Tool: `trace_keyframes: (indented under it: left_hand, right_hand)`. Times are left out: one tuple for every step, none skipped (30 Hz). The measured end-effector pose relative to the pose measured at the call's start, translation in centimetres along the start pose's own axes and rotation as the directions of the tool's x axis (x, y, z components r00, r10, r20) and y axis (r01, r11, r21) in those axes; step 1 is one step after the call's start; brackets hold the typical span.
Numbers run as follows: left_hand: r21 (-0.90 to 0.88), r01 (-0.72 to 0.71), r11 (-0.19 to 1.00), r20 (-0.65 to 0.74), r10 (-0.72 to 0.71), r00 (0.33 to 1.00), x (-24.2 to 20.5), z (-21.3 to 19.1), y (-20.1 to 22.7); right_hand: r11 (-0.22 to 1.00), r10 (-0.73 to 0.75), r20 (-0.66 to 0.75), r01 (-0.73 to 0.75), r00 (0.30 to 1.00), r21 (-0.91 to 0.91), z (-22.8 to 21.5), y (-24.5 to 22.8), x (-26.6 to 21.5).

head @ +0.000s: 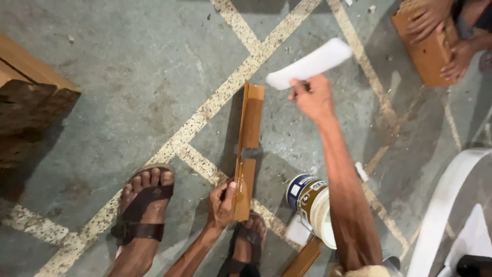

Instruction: The person applies a white adhesive from a bucket onto narrow wooden strips using a white foam applicator. They repeatedly dip the applicator into the bucket and spread the glue along the length of each strip, handling them one at a time.

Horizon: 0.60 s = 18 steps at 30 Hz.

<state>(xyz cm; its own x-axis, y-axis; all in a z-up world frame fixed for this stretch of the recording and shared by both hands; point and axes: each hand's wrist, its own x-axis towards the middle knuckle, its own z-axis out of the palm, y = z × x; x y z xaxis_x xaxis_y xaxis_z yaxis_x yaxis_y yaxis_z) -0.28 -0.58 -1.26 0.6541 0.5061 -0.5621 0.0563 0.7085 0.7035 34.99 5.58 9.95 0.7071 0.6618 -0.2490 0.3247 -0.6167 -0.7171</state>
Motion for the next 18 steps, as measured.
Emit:
trace_keyframes:
  left_hand:
    - [-0.005, -0.017, 1.000, 0.004, 0.017, 1.000, -0.1, -0.1, -0.2]
    - [0.020, -0.004, 1.000, -0.019, 0.004, 1.000, -0.2, -0.2, -0.4]
    - [0.043, 0.010, 0.999, -0.042, -0.008, 0.999, -0.3, -0.4, -0.7]
    - [0.065, 0.024, 0.998, -0.050, -0.021, 0.999, -0.2, -0.3, -0.9]
    - [0.118, 0.009, 0.993, -0.067, -0.001, 0.998, -0.3, -0.6, -1.1]
    - [0.165, -0.009, 0.986, -0.071, 0.021, 0.997, -0.1, -0.5, -1.3]
    - [0.112, -0.017, 0.994, -0.070, 0.025, 0.997, -0.1, -0.5, -1.6]
    - [0.059, -0.028, 0.998, -0.075, 0.032, 0.997, -0.1, -0.6, -1.8]
    - [0.077, -0.035, 0.996, -0.087, 0.042, 0.995, -0.2, -0.7, -1.7]
    - [0.098, -0.040, 0.994, -0.103, 0.050, 0.993, -0.1, -0.8, -2.2]
    - [0.031, -0.030, 0.999, -0.090, 0.033, 0.995, 0.4, -0.6, -2.5]
    - [-0.030, -0.012, 0.999, -0.088, 0.010, 0.996, 0.4, -0.6, -2.7]
    - [-0.090, 0.006, 0.996, -0.084, -0.014, 0.996, 0.7, -0.4, -3.0]
    - [-0.069, -0.016, 0.997, -0.083, 0.010, 0.996, 0.5, -0.5, -3.1]
    - [-0.048, -0.038, 0.998, -0.082, 0.034, 0.996, 0.5, -0.4, -3.2]
    - [-0.021, -0.062, 0.998, -0.095, 0.059, 0.994, 0.4, -0.6, -3.0]
    - [0.043, -0.049, 0.998, -0.091, 0.052, 0.994, 0.4, -0.7, -2.9]
    - [0.111, -0.029, 0.993, -0.103, 0.041, 0.994, 0.3, -0.7, -2.7]
  right_hand:
    - [0.999, -0.034, -0.003, 0.034, 0.999, -0.002, 0.7, 0.3, 0.4]
    - [0.998, -0.066, -0.010, 0.066, 0.998, -0.006, 1.8, 0.5, 0.6]
    - [0.997, -0.024, 0.007, 0.025, 1.000, -0.076, 2.7, 0.7, 0.8]
    - [0.988, 0.024, 0.007, -0.022, 1.000, -0.153, 3.2, 0.8, 0.9]
    - [0.964, -0.086, -0.024, 0.077, 0.996, -0.255, 4.1, 0.9, 1.0]
    - [0.914, -0.195, -0.049, 0.164, 0.980, -0.370, 4.4, 1.0, 1.0]
    - [0.928, -0.189, -0.042, 0.164, 0.981, -0.336, 4.7, 0.9, 0.8]
    - [0.939, -0.189, -0.033, 0.171, 0.981, -0.299, 4.8, 0.7, 0.7]
    - [0.928, -0.161, -0.020, 0.145, 0.987, -0.342, 4.6, 0.3, 0.4]
    - [0.917, -0.130, -0.007, 0.118, 0.991, -0.382, 4.2, -0.1, 0.3]
    - [0.911, -0.118, -0.020, 0.101, 0.993, -0.400, 3.6, -0.6, 0.4]
    - [0.909, -0.103, -0.022, 0.085, 0.994, -0.409, 3.5, -1.1, 0.3]
    - [0.906, -0.088, -0.026, 0.070, 0.996, -0.418, 2.9, -1.5, 0.3]
    - [0.877, -0.084, -0.029, 0.060, 0.996, -0.477, 2.8, -1.9, 0.1]
    - [0.844, -0.080, -0.033, 0.050, 0.996, -0.534, 2.5, -2.3, 0.0]
    - [0.812, -0.079, -0.026, 0.050, 0.997, -0.581, 2.7, -2.8, 0.0]
    - [0.823, -0.079, -0.032, 0.047, 0.996, -0.566, 2.5, -3.1, 0.0]
    - [0.837, -0.077, -0.025, 0.051, 0.997, -0.544, 2.5, -3.3, 0.1]
